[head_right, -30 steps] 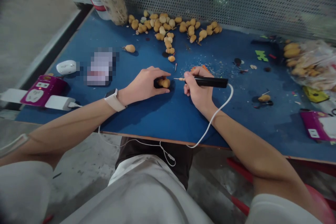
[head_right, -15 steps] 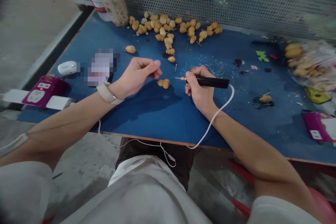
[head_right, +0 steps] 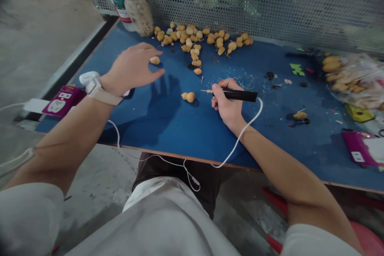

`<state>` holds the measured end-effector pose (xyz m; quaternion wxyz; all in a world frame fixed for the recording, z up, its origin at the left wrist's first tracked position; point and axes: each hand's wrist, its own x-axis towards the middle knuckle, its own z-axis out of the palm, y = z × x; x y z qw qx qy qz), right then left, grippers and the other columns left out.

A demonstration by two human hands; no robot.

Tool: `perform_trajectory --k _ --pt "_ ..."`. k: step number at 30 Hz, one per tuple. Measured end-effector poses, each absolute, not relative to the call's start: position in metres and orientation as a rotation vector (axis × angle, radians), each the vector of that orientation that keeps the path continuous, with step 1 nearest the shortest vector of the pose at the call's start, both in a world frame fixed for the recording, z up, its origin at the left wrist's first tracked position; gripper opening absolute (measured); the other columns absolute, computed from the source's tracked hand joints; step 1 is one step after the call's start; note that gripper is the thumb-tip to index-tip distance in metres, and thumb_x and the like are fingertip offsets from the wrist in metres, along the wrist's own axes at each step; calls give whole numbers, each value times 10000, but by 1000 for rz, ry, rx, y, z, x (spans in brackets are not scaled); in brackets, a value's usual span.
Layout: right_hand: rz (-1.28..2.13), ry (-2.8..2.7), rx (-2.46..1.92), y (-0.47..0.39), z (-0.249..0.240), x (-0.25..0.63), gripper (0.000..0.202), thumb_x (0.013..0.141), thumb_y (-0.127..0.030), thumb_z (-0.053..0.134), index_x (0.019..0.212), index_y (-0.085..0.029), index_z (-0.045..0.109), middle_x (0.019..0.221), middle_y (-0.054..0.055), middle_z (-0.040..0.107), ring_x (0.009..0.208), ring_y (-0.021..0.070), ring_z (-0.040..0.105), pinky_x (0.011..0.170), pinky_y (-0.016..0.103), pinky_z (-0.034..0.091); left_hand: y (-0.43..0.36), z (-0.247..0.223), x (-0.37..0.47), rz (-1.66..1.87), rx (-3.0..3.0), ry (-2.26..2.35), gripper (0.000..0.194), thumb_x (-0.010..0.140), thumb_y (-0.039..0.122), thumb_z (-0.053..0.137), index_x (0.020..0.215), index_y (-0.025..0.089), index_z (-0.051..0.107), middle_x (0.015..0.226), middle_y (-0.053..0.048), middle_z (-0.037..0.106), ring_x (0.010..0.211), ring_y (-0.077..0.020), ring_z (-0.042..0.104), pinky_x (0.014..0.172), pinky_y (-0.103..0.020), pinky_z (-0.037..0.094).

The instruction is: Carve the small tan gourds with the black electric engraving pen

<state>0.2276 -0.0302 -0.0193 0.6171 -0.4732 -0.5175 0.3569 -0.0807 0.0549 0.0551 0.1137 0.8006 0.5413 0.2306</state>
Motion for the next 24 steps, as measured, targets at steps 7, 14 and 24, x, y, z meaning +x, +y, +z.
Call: perform_trajectory --k 7,14,24 --pt "851 -1273 -1117 -35 -19 225 511 950 -625 928 786 -281 587 526 -100 542 411 116 568 393 236 418 72 14 -161 864 2104 1956 1219 524 892 948 1565 298 721 1456 -150 726 1504 -511 540 1246 -622 354" --pt "855 -1253 -1118 -33 -22 227 488 940 -600 929 785 -278 597 519 -101 557 413 111 560 394 221 412 82 6 -155 610 2065 2089 1387 730 830 859 1831 124 399 1537 -206 696 1474 -497 556 1265 -659 350" --pt "830 -1274 -1109 -32 -23 227 484 942 -601 927 796 -283 592 516 -99 541 398 125 578 365 222 407 64 17 -181 565 1944 2019 1483 490 919 1008 1666 161 518 1291 -117 757 1505 -465 543 1254 -547 344"
